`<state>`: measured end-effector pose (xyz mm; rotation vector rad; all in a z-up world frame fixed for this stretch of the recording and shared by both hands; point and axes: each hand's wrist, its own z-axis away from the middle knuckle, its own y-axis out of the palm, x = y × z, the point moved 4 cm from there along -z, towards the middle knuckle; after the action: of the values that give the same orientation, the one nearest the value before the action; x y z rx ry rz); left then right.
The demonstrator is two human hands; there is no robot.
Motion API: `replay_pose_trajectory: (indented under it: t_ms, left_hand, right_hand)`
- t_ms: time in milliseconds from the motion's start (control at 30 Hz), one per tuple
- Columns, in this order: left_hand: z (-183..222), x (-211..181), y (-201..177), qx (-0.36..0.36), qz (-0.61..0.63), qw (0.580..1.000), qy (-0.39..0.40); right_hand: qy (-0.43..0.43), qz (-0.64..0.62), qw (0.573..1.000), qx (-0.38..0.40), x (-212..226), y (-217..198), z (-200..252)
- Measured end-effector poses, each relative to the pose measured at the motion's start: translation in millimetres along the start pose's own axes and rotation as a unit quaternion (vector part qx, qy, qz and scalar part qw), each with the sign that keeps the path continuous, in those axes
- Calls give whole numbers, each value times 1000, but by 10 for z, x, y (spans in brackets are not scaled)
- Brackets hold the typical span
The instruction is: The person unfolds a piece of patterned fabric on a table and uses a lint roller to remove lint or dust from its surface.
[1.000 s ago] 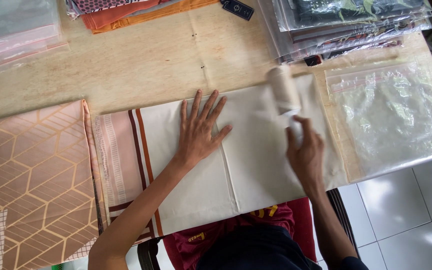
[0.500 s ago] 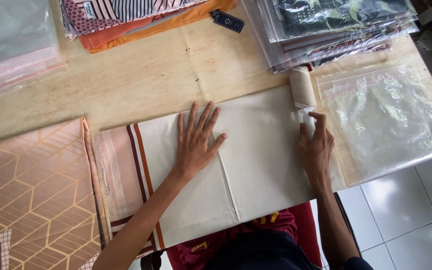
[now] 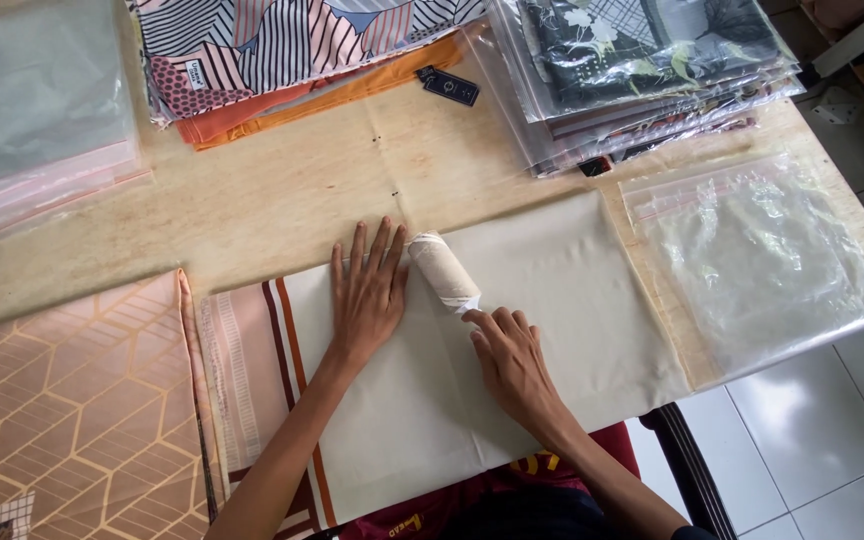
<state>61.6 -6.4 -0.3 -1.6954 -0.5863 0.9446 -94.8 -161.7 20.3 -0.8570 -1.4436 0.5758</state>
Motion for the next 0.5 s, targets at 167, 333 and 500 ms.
replay_pose_trajectory:
  t_ms: [167,333,500]
  left_hand:
    - [-2,8,28,-5,-8,1000,1]
    - [10,3,9,-4,-10,1000,3]
    - [16,22,35,-18,-15,1000,12]
  right_hand:
    - [-33,-5,999,-24,-167,74,-28]
    - [-41,-40,992,-109,-655,-75,-154]
    - [21,21,983,-182,-1058,-585,-209]
